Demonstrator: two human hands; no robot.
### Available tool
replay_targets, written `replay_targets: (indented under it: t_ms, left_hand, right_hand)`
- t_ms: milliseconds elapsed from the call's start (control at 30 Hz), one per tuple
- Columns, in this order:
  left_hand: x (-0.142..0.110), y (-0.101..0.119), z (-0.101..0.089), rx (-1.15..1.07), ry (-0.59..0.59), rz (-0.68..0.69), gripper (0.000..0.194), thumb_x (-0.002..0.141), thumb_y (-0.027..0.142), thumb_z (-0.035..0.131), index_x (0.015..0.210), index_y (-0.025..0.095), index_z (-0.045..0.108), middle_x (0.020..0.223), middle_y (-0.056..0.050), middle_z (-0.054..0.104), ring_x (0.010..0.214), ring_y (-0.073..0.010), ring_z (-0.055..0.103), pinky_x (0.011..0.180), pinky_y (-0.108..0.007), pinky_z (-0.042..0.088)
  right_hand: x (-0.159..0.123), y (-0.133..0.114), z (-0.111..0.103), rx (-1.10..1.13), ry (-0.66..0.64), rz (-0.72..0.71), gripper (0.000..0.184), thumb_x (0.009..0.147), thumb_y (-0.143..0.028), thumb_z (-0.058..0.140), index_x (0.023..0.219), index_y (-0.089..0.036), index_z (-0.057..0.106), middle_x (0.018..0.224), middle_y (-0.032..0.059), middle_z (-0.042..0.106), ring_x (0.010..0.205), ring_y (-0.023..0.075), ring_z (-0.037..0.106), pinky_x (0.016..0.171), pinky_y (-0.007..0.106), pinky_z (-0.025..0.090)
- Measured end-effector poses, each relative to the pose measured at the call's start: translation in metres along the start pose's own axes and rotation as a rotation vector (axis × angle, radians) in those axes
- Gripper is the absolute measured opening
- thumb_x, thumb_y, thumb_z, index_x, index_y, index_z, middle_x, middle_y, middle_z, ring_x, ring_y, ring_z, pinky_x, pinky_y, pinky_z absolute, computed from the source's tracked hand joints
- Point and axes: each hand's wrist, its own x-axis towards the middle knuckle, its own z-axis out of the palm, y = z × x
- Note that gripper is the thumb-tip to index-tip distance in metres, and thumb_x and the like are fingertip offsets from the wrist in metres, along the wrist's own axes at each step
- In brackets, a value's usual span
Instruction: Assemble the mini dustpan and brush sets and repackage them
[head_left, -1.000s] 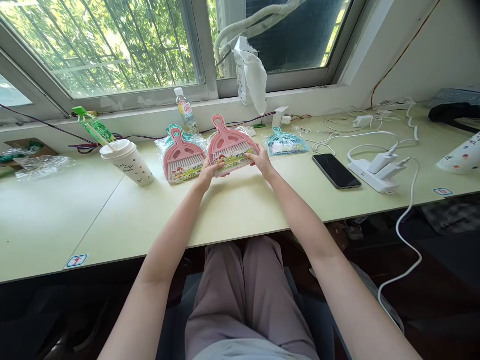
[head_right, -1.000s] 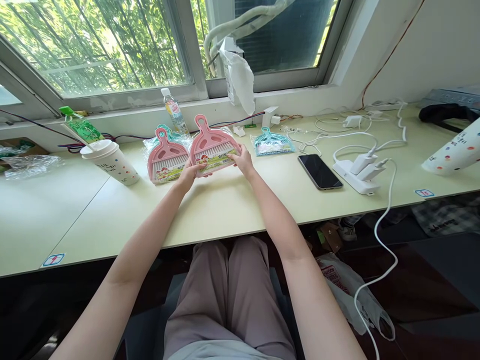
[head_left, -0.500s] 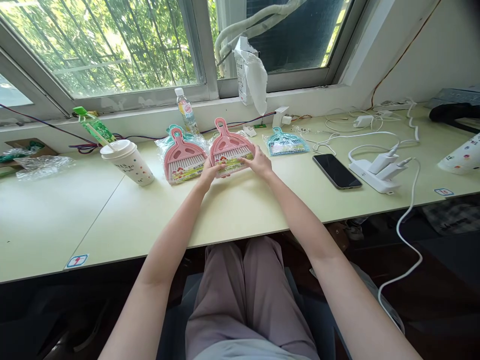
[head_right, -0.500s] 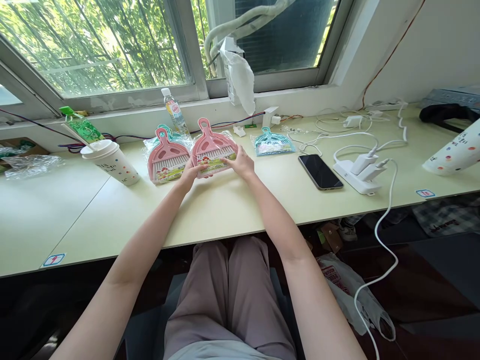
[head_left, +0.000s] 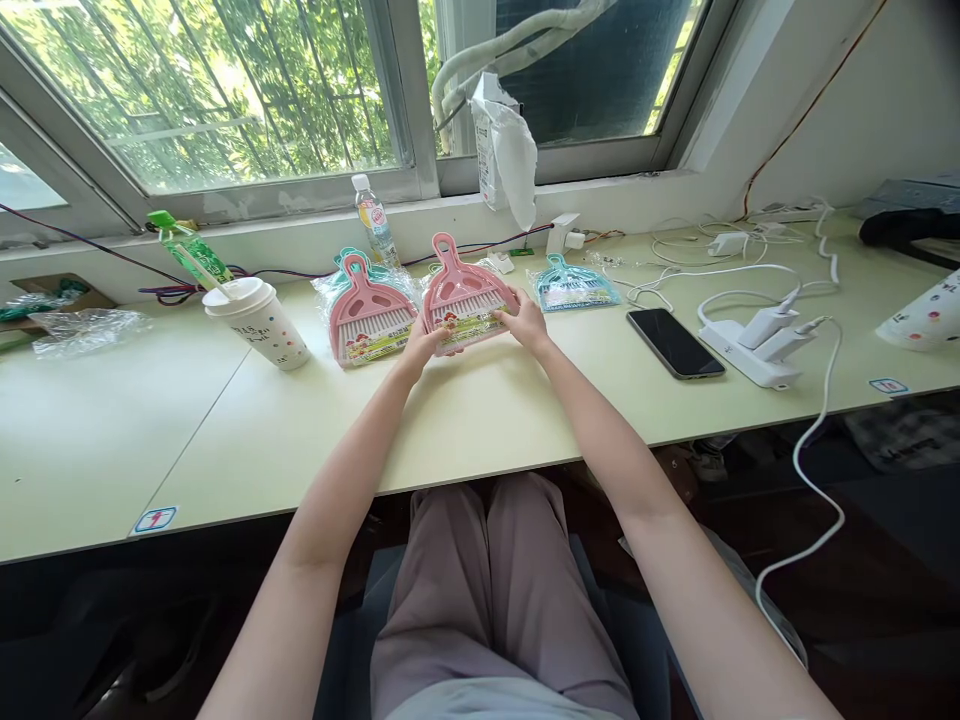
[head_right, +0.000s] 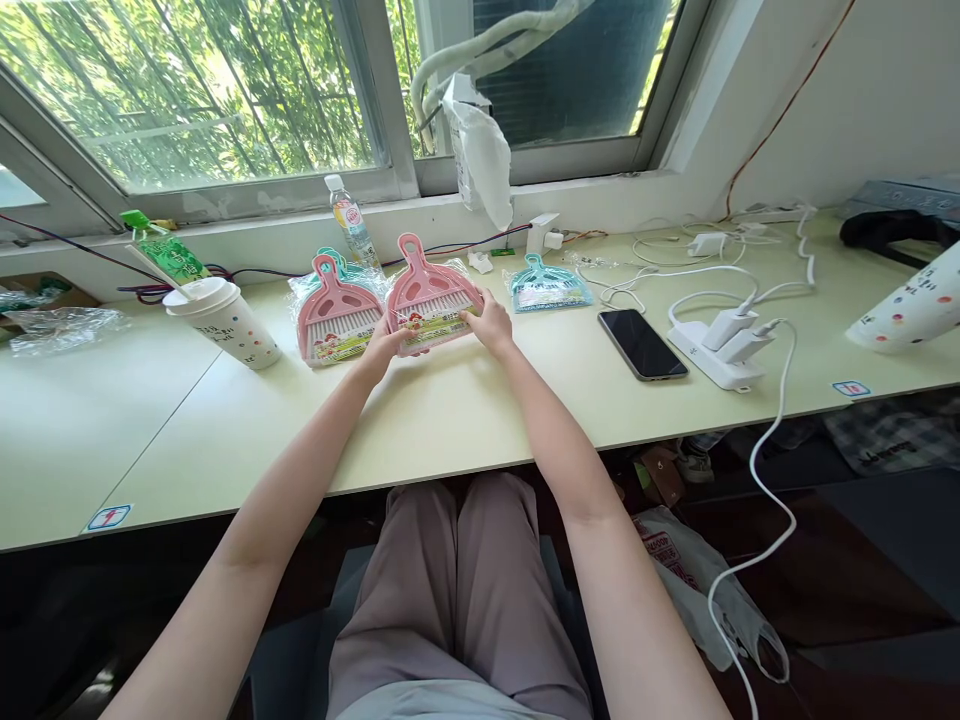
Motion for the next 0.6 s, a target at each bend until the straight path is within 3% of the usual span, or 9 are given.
replay_targets:
  t_ms: [167,367,600]
  left_hand:
    - [0.001,0.001,-0.004,-0.076,-0.033,0.0,0.081,0.065,0.02,0.069,0.141,0.025,0.041,0.12,-0.012,0.064,0.079,-0.0233,0.073,0.061,-0.037,0.063]
    - [0.001,0.003,-0.008,-0.121,-0.078,-0.031,0.071,0.065,0.02,0.072,0.132,0.022,0.048,0.124,-0.013,0.064,0.086,-0.0261,0.074,0.066,-0.04,0.065]
    - [0.001,0.001,-0.011,-0.129,-0.1,-0.037,0.068,0.066,0.02,0.073,0.129,0.021,0.049,0.123,-0.012,0.065,0.087,-0.027,0.074,0.07,-0.043,0.066]
  right_hand:
    - [0.004,0.005,-0.004,0.162,0.0,-0.007,0.064,0.075,-0.042,0.073,0.134,-0.024,0.059,0.129,0.0105,0.067,0.124,0.0345,0.06,0.096,0.054,0.057]
    - [0.006,0.005,-0.009,0.296,0.008,0.072,0.072,0.066,-0.047,0.078,0.131,-0.02,0.062,0.113,0.0113,0.073,0.095,0.0301,0.071,0.072,0.048,0.066]
    - [0.005,0.006,-0.012,0.38,-0.047,0.085,0.076,0.064,-0.055,0.08,0.129,-0.02,0.062,0.114,0.0113,0.074,0.101,0.0292,0.071,0.073,0.044,0.065]
